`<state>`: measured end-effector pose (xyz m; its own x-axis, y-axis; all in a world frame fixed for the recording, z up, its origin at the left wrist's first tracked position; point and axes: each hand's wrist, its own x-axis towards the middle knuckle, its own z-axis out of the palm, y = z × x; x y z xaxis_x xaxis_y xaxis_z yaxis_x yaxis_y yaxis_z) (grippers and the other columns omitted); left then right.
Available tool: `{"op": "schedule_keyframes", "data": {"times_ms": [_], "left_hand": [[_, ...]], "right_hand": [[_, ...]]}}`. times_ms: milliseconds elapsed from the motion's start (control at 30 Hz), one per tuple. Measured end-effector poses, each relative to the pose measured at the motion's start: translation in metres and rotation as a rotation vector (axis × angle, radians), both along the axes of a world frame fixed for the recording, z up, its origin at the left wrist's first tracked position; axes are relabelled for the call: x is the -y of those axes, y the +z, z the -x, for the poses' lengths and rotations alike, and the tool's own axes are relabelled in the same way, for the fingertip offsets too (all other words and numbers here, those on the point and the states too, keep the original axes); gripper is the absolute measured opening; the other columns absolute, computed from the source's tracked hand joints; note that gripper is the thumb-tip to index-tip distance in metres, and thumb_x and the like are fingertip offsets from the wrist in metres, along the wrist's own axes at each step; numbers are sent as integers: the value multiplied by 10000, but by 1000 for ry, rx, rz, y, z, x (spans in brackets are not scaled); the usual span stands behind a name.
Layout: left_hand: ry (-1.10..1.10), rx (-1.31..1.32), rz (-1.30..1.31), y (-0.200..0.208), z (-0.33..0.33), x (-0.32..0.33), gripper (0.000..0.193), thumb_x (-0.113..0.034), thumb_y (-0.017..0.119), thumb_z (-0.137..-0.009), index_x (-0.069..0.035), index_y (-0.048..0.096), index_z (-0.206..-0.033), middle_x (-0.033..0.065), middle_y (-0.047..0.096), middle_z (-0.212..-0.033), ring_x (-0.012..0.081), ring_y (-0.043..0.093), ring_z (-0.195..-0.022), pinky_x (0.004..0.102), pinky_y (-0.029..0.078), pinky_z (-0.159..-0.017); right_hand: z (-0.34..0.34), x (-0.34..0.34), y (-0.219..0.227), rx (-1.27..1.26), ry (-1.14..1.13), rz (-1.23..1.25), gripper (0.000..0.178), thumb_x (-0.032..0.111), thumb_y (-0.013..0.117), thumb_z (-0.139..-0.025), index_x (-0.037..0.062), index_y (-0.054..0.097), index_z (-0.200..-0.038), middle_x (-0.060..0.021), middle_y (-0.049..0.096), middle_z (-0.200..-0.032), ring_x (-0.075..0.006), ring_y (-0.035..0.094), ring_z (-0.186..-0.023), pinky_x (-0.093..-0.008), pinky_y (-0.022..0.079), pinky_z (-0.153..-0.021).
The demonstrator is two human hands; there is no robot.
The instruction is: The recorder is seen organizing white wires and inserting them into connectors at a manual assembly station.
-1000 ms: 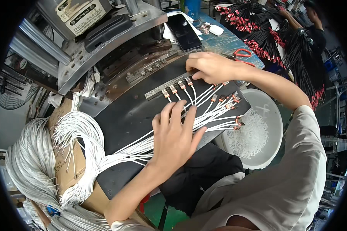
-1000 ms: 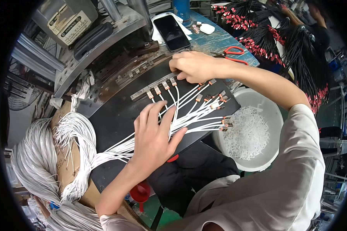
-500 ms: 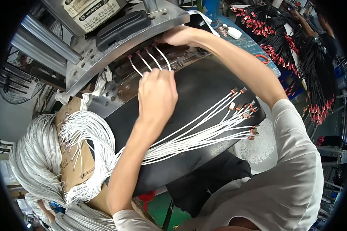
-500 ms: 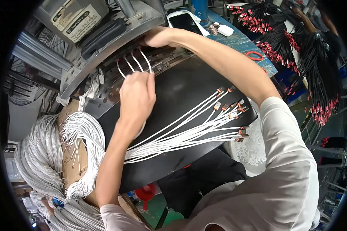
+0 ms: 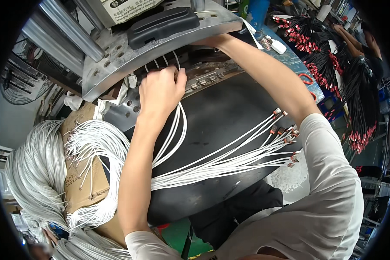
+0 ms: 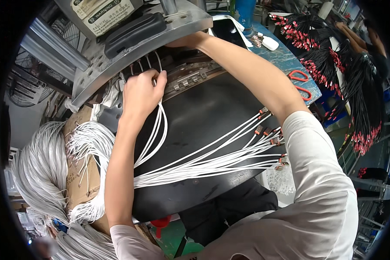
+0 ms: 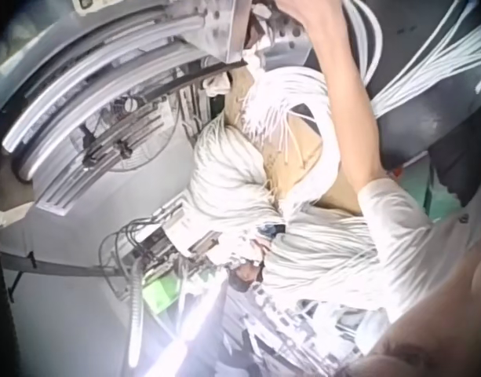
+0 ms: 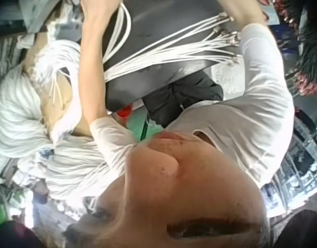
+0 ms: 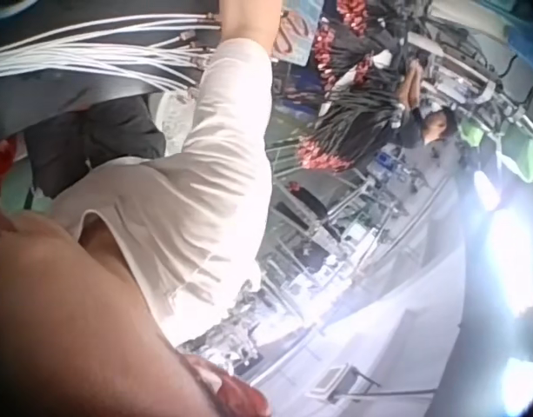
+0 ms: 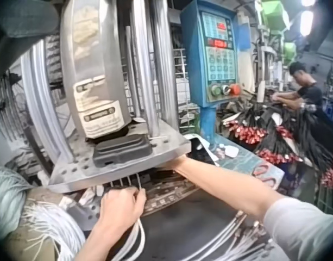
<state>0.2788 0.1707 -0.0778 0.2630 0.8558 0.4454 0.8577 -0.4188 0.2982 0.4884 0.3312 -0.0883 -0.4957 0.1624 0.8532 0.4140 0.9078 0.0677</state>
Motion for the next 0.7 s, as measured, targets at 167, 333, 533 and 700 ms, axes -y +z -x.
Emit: {"op": "schedule_keyframes", "data": {"times_ms": [167,333,533,700], "left_hand": [[-24,-6,22,-4,2,-4,320,-328,649,-959,-40,762,-878,221,726,-773,427,727,-742,499,596,-709],[-25,46,5,-8,1,-14,306,-328,651,-938,-47,753,-875,216,733,-801,420,728,-782,500,595,-737],[13,-87,-8,-2,2,-12,350,-388,632,-978,-53,733,-994,200,735,-870,423,727,-868,526,586,-766],[28,-149,-152,39,-8,58,395,-354,708,-959,-9,702,-1152,208,680,-1113,385,645,-1007,480,548,-861]], "right_hand": [[4,0,2,10,-38,5,119,165,730,-891,70,708,-959,-84,704,-870,-236,652,-758,-371,538,-679],[12,3,-7,21,48,219,195,210,755,-910,75,730,-1048,-103,732,-977,-241,679,-868,-365,557,-765],[28,22,4,94,-27,556,435,330,772,-924,74,700,-1268,-175,708,-1234,-312,656,-1148,-405,519,-1009],[7,136,28,151,-373,705,433,291,661,-977,30,651,-1323,-249,621,-1350,-418,594,-1251,-461,478,-1053]]}}
